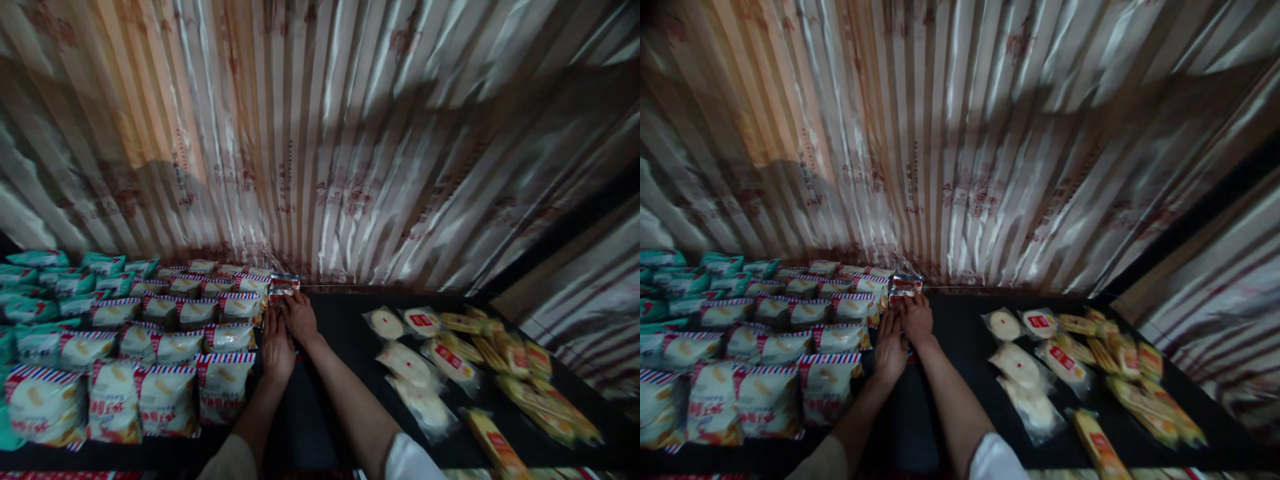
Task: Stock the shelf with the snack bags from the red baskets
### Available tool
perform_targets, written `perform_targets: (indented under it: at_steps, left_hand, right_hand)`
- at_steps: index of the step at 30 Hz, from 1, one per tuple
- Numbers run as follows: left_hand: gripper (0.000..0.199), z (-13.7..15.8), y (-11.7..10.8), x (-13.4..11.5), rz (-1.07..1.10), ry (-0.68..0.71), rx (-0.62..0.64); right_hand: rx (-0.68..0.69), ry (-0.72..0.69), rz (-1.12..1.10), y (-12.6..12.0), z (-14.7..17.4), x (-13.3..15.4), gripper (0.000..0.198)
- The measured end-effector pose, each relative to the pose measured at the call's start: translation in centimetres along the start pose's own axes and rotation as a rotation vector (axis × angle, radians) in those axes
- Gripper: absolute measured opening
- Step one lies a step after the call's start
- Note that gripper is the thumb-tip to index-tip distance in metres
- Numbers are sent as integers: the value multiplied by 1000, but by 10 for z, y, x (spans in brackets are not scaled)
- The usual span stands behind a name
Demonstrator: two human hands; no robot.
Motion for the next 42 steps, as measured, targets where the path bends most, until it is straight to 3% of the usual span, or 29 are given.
perform_targets:
  at_steps: [9, 16, 22, 27, 29, 32, 35, 38, 42]
  left_hand:
    - [43, 4, 0, -14, -529, 60, -75]
    - [35, 9, 0, -15, -611, 138, -94]
    - [30, 45, -19, -34, -381, 290, -171]
    - [33, 131, -45, -45, -183, 412, -68]
    - [32, 172, -55, -40, -137, 393, -24]
    - [28, 225, -62, -20, -79, 290, 78]
    - [33, 262, -59, 22, -74, -67, 244]
    - [36, 288, -59, 62, -109, -442, 358]
    - [30, 298, -66, 91, -107, -620, 312]
  right_hand:
    - [-44, 13, 24, 14, -7, -9, 39]
    - [-282, -34, -159, 8, 10, -14, 37]
    - [-383, -32, -390, -22, 79, -7, 35]
    - [-403, -9, -591, -44, 168, 10, 32]
    - [-356, 0, -649, -43, 206, 21, 29]
    - [-236, -42, -682, -25, 258, 41, 27]
    - [-33, -55, -581, 11, 295, 51, 30]
    - [230, 33, -353, 55, 312, 40, 33]
    - [444, 99, -180, 91, 311, 24, 38]
Point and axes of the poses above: each hand's wrist, its own z-axis away from the middle knuckle, its own y-axis out of the palm, x = y × z, the point moved 7 cm from there along -z, towards the middle knuckle
